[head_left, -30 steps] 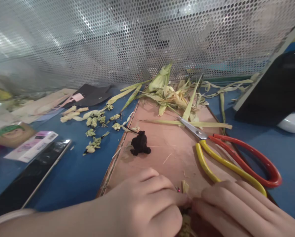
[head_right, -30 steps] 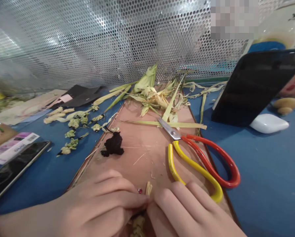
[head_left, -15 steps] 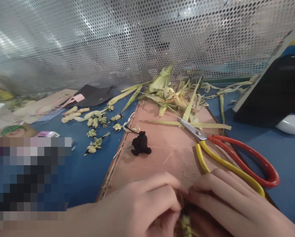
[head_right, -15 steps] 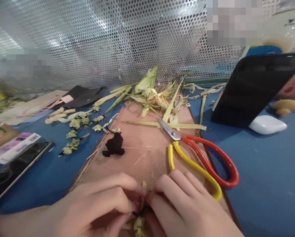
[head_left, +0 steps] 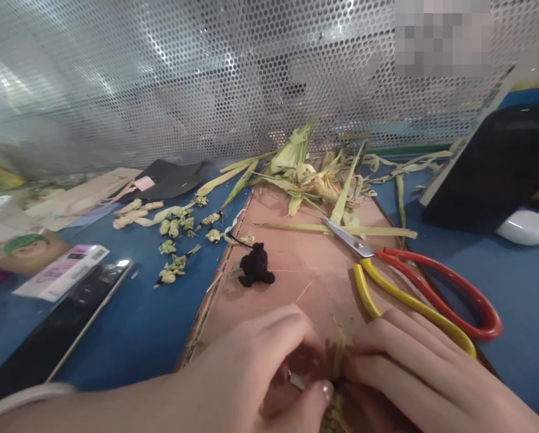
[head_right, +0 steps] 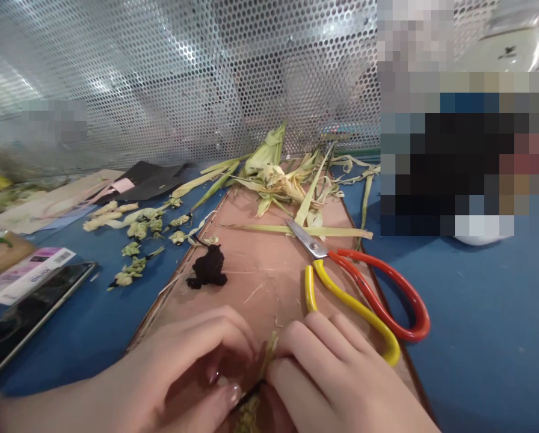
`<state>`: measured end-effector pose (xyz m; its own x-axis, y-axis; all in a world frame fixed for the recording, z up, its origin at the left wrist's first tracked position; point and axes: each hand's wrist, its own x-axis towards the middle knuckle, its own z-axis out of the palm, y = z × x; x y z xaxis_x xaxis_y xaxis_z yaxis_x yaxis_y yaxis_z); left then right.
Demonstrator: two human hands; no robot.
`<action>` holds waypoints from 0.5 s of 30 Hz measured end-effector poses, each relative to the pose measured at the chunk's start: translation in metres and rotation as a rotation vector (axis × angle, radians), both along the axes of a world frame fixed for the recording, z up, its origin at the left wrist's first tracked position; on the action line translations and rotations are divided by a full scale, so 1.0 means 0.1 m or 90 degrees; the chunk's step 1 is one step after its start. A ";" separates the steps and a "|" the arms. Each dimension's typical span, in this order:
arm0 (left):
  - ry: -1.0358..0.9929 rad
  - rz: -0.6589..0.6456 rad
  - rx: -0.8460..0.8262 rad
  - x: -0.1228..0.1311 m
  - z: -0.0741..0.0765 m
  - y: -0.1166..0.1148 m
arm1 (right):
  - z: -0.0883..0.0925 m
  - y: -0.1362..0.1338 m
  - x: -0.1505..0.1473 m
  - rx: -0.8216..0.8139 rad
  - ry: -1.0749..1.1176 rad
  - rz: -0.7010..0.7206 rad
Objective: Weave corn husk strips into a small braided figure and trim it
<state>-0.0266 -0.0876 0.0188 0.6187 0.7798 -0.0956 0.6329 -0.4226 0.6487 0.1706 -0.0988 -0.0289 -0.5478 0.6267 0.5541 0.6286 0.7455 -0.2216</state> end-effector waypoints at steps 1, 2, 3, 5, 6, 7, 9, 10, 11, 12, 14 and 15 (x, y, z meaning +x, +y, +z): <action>0.013 -0.008 -0.003 0.01 0.00 -0.01 | 0.00 0.00 0.00 0.006 -0.003 0.004; 0.020 -0.003 0.014 0.02 -0.01 -0.02 | 0.01 0.00 -0.01 0.010 -0.006 0.007; 0.032 -0.002 0.037 0.03 -0.02 -0.03 | 0.01 0.01 -0.01 0.013 -0.007 0.010; 0.062 -0.021 0.076 0.04 -0.02 -0.03 | 0.02 0.00 -0.02 0.016 -0.006 0.013; 0.074 -0.048 0.081 0.04 -0.01 -0.02 | 0.02 0.00 -0.03 0.017 -0.004 0.015; 0.081 -0.065 0.093 0.04 0.00 0.00 | 0.03 0.00 -0.03 0.017 -0.004 0.017; 0.087 -0.106 0.106 0.04 0.02 0.04 | 0.04 0.00 -0.03 0.016 -0.007 0.022; 0.086 -0.121 0.110 0.03 0.03 0.05 | 0.04 0.00 -0.04 0.015 -0.008 0.023; 0.083 -0.135 0.105 0.03 0.04 0.07 | 0.04 0.00 -0.04 0.015 -0.008 0.024; 0.083 -0.139 0.100 0.03 0.05 0.08 | 0.04 0.00 -0.04 0.015 -0.008 0.025; 0.073 -0.141 0.089 0.01 0.06 0.08 | 0.03 0.00 -0.04 0.016 -0.005 0.022; 0.073 -0.125 0.086 0.00 0.06 0.08 | 0.02 -0.01 -0.03 0.017 -0.003 0.020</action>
